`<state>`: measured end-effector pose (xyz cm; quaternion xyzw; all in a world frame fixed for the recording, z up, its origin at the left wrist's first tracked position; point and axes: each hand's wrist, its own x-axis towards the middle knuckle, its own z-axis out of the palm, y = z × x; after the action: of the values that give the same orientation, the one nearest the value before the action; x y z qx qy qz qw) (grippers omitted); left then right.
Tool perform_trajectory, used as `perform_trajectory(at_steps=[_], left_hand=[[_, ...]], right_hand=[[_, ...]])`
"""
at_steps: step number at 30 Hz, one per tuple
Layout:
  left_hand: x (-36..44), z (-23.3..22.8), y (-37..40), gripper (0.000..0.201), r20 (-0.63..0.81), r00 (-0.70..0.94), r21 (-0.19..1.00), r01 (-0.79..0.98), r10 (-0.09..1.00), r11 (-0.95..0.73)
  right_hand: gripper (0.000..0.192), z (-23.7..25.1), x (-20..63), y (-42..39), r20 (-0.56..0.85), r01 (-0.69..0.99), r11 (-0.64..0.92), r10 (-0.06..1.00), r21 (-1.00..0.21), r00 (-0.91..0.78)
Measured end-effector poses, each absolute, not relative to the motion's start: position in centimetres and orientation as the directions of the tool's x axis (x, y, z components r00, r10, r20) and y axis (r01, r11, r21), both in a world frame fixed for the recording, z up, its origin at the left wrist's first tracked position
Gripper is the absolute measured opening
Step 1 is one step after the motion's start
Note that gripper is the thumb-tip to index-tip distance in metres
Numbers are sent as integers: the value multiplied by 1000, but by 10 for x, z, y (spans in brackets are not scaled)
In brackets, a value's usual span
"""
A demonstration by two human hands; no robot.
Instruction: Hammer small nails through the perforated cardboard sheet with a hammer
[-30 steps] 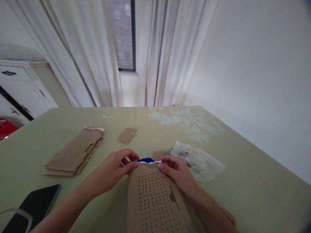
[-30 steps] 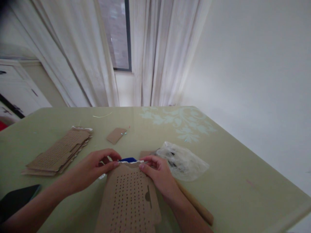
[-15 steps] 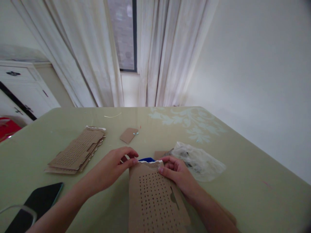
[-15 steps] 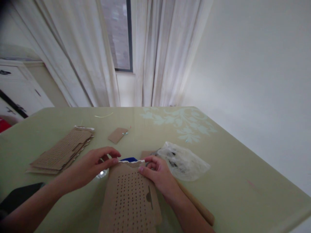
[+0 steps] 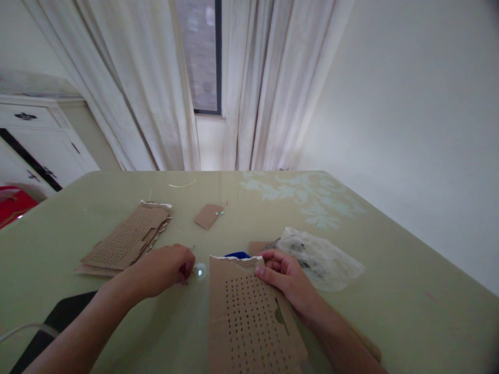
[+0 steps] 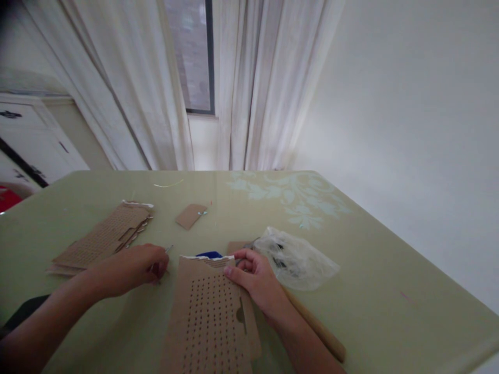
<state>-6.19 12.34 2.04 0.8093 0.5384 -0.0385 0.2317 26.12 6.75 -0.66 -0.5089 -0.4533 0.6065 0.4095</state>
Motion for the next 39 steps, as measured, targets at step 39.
perform_trajectory(at_steps=[39], left_hand=[[-11,56,101,24,7,611,779,493,791,-388]], right_hand=[[49,-3,260,68,-207,-16,-212,964,-977,-169]])
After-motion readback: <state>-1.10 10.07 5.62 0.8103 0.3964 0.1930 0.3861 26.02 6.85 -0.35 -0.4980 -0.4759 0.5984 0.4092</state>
